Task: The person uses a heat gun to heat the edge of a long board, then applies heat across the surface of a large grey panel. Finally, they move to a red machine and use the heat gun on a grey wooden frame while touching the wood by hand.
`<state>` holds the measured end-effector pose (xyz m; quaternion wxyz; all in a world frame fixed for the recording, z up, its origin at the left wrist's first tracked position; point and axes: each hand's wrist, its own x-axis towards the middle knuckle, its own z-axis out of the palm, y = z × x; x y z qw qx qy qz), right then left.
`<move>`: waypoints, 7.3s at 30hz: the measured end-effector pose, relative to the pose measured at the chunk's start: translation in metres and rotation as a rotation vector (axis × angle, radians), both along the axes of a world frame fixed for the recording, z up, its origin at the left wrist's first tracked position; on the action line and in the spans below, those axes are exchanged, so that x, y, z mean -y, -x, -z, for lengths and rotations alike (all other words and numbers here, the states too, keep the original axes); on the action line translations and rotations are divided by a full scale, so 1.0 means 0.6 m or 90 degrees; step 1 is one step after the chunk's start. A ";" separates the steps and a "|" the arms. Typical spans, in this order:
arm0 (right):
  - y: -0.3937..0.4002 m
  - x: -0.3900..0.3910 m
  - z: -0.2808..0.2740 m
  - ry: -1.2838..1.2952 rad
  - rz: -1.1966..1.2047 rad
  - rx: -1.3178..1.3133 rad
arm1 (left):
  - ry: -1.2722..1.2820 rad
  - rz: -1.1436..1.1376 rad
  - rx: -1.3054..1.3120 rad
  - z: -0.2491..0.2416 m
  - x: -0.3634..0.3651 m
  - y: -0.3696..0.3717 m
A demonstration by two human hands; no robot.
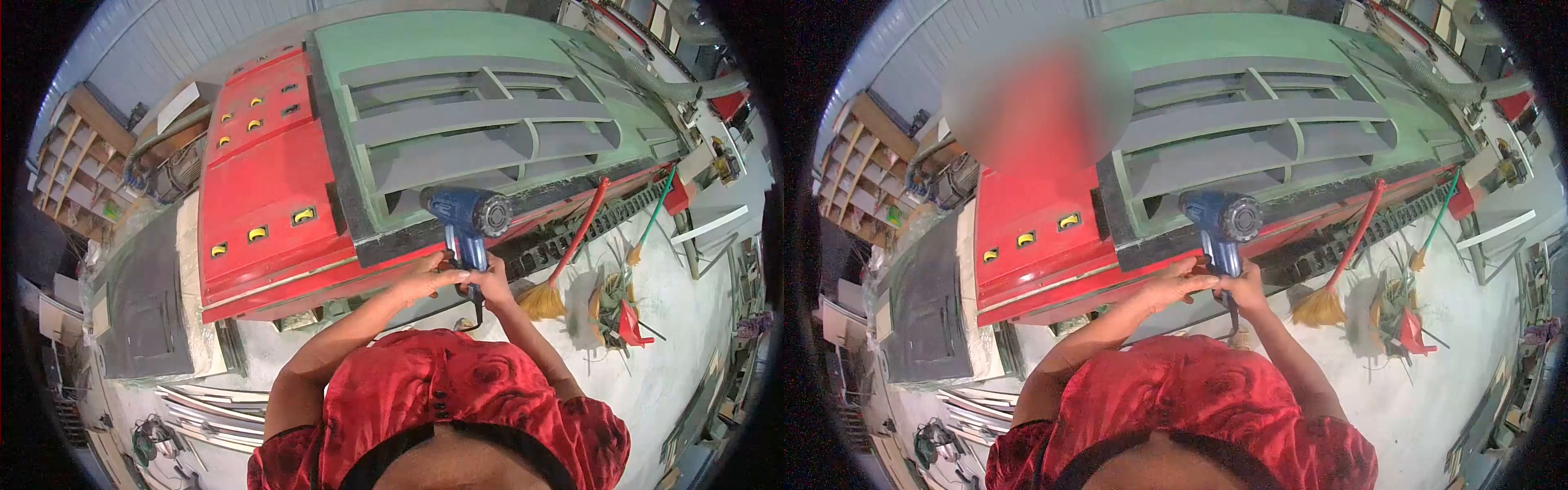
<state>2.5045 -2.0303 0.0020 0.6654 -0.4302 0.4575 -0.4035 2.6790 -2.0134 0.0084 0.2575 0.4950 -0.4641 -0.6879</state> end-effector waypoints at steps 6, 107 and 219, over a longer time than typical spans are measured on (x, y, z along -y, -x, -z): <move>-0.030 -0.018 0.001 -0.005 -0.090 0.003 | -0.030 0.000 -0.033 -0.009 -0.017 -0.008; -0.066 0.604 -0.253 0.025 -0.056 0.028 | 0.114 -0.653 -0.187 0.011 0.036 -0.077; 0.192 0.439 -0.360 0.138 0.085 -0.017 | 0.337 -0.168 -0.029 -0.107 0.281 0.122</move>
